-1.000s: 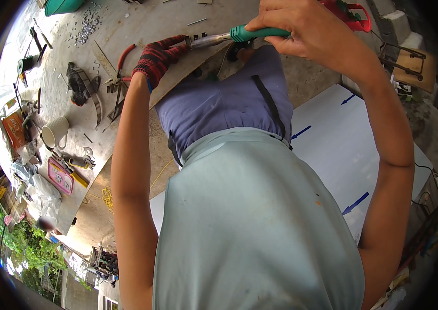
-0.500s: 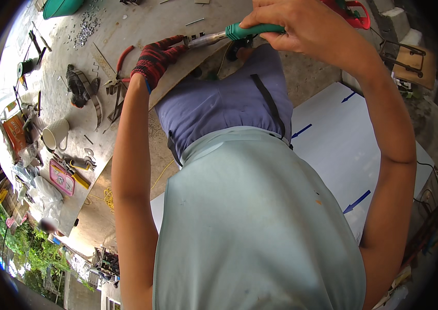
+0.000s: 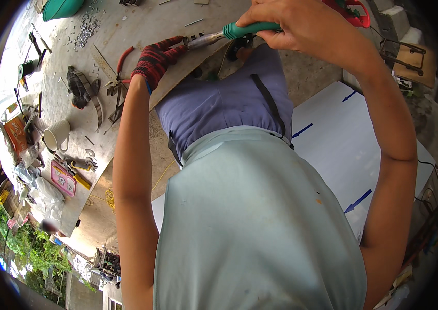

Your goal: Soldering electronic components onto a metal bracket using a soldering iron.

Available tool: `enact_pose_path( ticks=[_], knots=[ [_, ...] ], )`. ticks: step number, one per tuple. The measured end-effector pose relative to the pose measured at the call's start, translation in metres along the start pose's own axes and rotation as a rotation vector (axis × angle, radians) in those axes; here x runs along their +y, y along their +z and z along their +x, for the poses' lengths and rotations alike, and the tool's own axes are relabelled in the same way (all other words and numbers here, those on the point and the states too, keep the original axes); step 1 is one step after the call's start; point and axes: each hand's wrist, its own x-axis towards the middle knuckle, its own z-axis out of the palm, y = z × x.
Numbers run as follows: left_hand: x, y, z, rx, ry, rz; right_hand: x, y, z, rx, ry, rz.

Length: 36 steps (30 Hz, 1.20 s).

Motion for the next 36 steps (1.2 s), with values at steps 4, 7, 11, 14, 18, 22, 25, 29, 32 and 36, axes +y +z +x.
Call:
enact_pose_path(
  ticks=[4, 7, 11, 14, 18, 22, 25, 29, 32, 36],
  knots=[
    [-0.001, 0.000, 0.001, 0.012, -0.003, 0.009, 0.000, 0.001, 0.001, 0.005, -0.002, -0.014],
    [0.000, 0.000, 0.000, 0.017, -0.009, 0.027, -0.003, 0.000, 0.002, 0.003, 0.023, -0.028],
    [0.004, 0.001, -0.001, 0.013, -0.030, 0.054, -0.004, -0.001, 0.003, -0.007, 0.030, -0.027],
    [0.005, 0.000, -0.002, 0.009, -0.029, 0.053, -0.005, -0.002, 0.003, -0.013, 0.045, -0.019],
    [0.002, 0.000, -0.001, 0.028, -0.002, 0.024, -0.002, 0.001, 0.003, 0.015, -0.019, -0.057],
    [0.000, 0.000, 0.001, 0.008, -0.010, 0.005, -0.004, 0.001, 0.004, 0.007, 0.012, -0.065],
    [0.000, 0.000, 0.002, 0.011, -0.010, 0.006, -0.007, 0.000, 0.003, -0.007, 0.048, -0.031],
    [0.000, 0.000, 0.000, 0.023, -0.001, 0.015, -0.008, 0.001, 0.003, -0.005, 0.062, -0.025],
    [0.000, 0.001, 0.001, 0.023, -0.012, 0.008, -0.009, 0.000, 0.003, -0.019, 0.115, 0.003],
    [-0.002, 0.000, 0.002, 0.032, -0.008, 0.017, -0.010, -0.001, 0.006, 0.015, 0.056, -0.032]
  ],
)
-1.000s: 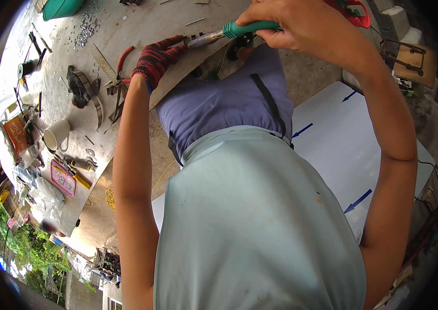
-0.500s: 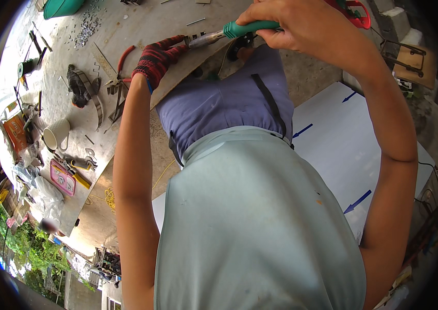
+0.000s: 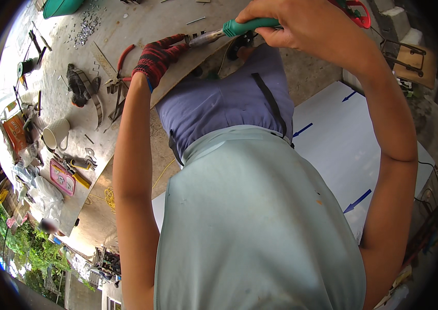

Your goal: Soldering electronic components onto a metal bracket using a soldering iron.

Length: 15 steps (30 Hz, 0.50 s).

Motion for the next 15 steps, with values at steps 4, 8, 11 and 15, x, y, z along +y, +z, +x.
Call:
enact_pose_path(
  ticks=[4, 8, 11, 15],
  knots=[
    [-0.0004, 0.0001, -0.0002, -0.011, -0.001, -0.015, 0.0011, -0.0014, 0.0002, -0.018, -0.001, 0.007],
    [0.0023, -0.0005, -0.0030, -0.022, 0.014, -0.011, 0.0005, -0.0031, 0.0004, -0.009, -0.009, 0.001],
    [-0.0009, -0.0012, -0.0012, -0.024, 0.020, -0.029, 0.0026, -0.0030, 0.0030, -0.030, -0.033, -0.027],
    [-0.0010, -0.0011, -0.0012, -0.030, 0.020, -0.047, -0.0010, -0.0045, 0.0015, -0.019, -0.035, -0.049]
  ],
)
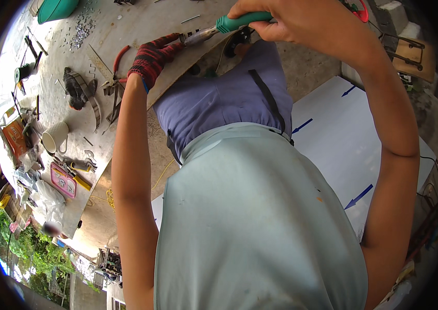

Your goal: Soldering electronic components onto a metal bracket using a soldering iron.

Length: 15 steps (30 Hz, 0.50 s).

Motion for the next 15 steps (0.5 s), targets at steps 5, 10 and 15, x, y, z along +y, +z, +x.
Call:
enact_pose_path(
  ticks=[5, 10, 15],
  knots=[
    [0.009, 0.000, -0.003, -0.008, -0.045, 0.107, -0.001, 0.001, 0.000, -0.021, 0.002, -0.048],
    [0.005, -0.002, 0.000, -0.037, -0.029, 0.079, 0.001, 0.004, -0.003, 0.013, -0.031, -0.052],
    [0.006, -0.001, -0.002, -0.036, -0.031, 0.070, 0.005, 0.009, -0.002, 0.000, -0.028, -0.052]
  ],
)
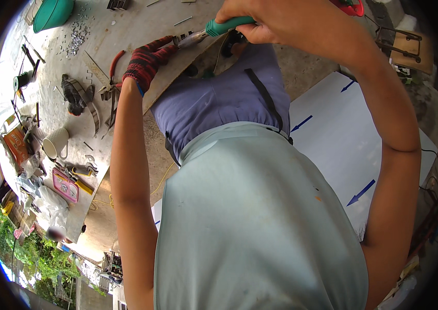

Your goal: Soldering electronic components onto a metal bracket using a soldering iron.

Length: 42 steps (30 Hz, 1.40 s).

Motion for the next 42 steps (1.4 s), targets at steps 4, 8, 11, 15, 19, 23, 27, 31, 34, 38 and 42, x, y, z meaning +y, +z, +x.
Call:
enact_pose_path(
  ticks=[4, 8, 11, 15, 19, 23, 27, 31, 34, 38, 42],
  knots=[
    [0.003, -0.001, -0.001, -0.006, -0.005, 0.016, 0.001, 0.002, -0.005, 0.063, -0.059, -0.042],
    [-0.004, -0.002, 0.006, -0.008, 0.008, -0.007, -0.002, 0.003, -0.014, 0.022, -0.014, -0.008],
    [0.001, -0.001, 0.005, -0.005, -0.025, 0.029, -0.003, 0.008, -0.026, 0.065, 0.080, 0.171],
    [-0.003, -0.001, 0.005, 0.004, -0.018, 0.027, -0.007, 0.017, -0.030, 0.105, 0.122, 0.196],
    [-0.003, -0.001, 0.005, -0.002, 0.001, 0.010, -0.001, 0.031, -0.032, 0.117, 0.178, 0.250],
    [0.000, 0.000, 0.000, 0.009, 0.004, 0.021, -0.012, 0.028, -0.034, 0.178, 0.144, 0.186],
    [-0.006, 0.000, 0.001, 0.010, 0.001, -0.060, -0.009, 0.035, -0.036, 0.168, 0.188, 0.221],
    [0.003, 0.002, -0.004, 0.024, 0.013, -0.103, 0.002, 0.042, -0.036, 0.190, 0.162, 0.197],
    [0.000, 0.002, -0.002, 0.029, 0.011, -0.101, 0.005, 0.039, -0.034, 0.172, 0.161, 0.239],
    [-0.008, 0.001, 0.007, 0.041, 0.027, -0.053, 0.008, 0.037, -0.029, 0.155, 0.181, 0.233],
    [-0.007, 0.001, 0.007, 0.030, 0.040, -0.053, 0.011, 0.034, -0.027, 0.145, 0.191, 0.279]
  ],
)
